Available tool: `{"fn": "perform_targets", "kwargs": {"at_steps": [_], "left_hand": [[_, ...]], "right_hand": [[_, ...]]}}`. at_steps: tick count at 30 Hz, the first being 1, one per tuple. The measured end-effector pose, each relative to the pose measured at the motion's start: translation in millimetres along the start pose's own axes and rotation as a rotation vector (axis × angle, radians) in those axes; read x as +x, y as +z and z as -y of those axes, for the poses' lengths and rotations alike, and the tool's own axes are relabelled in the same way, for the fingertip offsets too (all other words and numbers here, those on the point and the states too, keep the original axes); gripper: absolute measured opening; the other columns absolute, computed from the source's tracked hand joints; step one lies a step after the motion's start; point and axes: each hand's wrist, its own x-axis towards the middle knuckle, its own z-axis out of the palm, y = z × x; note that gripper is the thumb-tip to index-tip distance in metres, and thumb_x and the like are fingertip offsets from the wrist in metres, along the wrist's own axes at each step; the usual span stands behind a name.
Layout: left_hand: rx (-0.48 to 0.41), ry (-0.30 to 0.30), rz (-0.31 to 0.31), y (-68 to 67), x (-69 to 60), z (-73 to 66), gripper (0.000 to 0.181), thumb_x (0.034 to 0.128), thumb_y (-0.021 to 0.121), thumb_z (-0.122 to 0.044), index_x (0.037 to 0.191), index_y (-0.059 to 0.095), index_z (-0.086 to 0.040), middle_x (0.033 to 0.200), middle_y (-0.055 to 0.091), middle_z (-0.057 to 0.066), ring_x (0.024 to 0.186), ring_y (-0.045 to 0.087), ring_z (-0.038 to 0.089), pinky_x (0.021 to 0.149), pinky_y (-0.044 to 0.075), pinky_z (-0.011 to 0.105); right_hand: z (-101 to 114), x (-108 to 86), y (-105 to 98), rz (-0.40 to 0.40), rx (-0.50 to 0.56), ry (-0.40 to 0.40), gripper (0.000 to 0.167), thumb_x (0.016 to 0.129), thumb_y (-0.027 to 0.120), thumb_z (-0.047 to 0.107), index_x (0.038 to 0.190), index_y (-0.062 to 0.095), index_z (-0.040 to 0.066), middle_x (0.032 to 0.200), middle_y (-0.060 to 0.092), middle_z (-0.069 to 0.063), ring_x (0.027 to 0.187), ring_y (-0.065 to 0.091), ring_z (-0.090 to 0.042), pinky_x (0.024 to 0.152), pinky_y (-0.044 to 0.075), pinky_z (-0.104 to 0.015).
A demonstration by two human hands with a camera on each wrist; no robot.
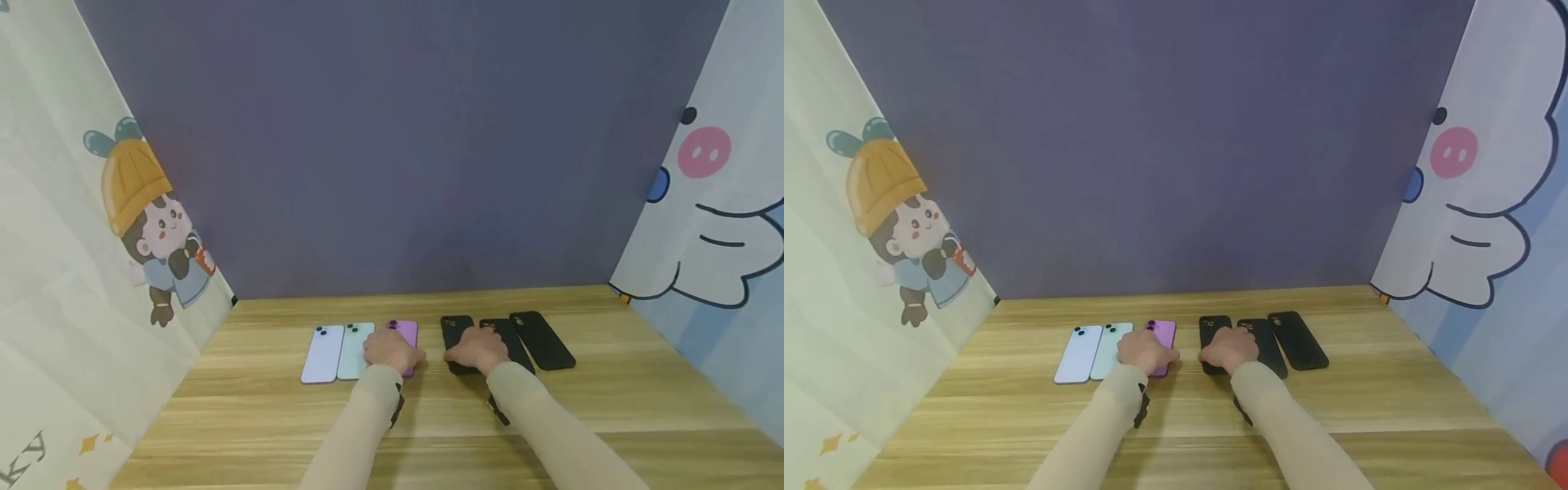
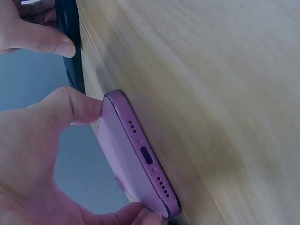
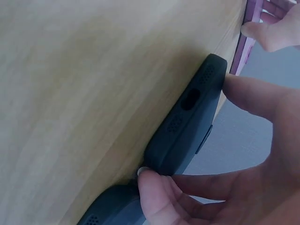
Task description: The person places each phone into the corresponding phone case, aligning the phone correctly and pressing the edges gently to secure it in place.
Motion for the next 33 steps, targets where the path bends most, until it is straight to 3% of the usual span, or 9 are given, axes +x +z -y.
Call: {"fn": "perform_targets", "kwargs": {"at_steps": [10, 18, 33], "left_hand": [[-0.019, -0.021, 0.001, -0.3, -0.2, 0.3, 0.086, 0.066, 0.086, -0.061, 0.11, 0.065, 0.01, 0.092, 0.056, 0.025, 0.087, 0.056, 0.036, 0.066, 0.053, 0.044], [-0.041, -0.054, 0.012, -0.7, -2.8, -0.8, 0.091, 0.0666, 0.086, -0.06, 0.115, 0.061, 0.013, 0.093, 0.052, 0.027, 0.09, 0.054, 0.037, 0.07, 0.054, 0.046], [-0.032, -0.046, 0.021, 0.9, -1.0, 0.5, 0.093, 0.0665, 0.085, -0.063, 0.116, 0.06, 0.012, 0.091, 0.05, 0.025, 0.088, 0.053, 0.036, 0.069, 0.052, 0.046]], "right_hand": [[-3.3, 2.7, 3.1, -0.037, -0.01, -0.01, 0.073, 0.085, 0.073, 0.052, 0.127, 0.064, -0.007, 0.137, 0.044, -0.044, 0.118, 0.051, -0.057, 0.089, 0.05, -0.063], [-3.3, 0.7, 3.8, -0.033, -0.015, -0.021, 0.073, 0.086, 0.073, 0.051, 0.128, 0.063, -0.008, 0.14, 0.038, -0.048, 0.121, 0.048, -0.06, 0.088, 0.05, -0.065], [-0.6, -0.4, 2.6, -0.018, -0.016, -0.02, 0.07, 0.087, 0.073, 0.049, 0.127, 0.063, -0.008, 0.139, 0.041, -0.046, 0.121, 0.047, -0.059, 0.092, 0.048, -0.065]]}}
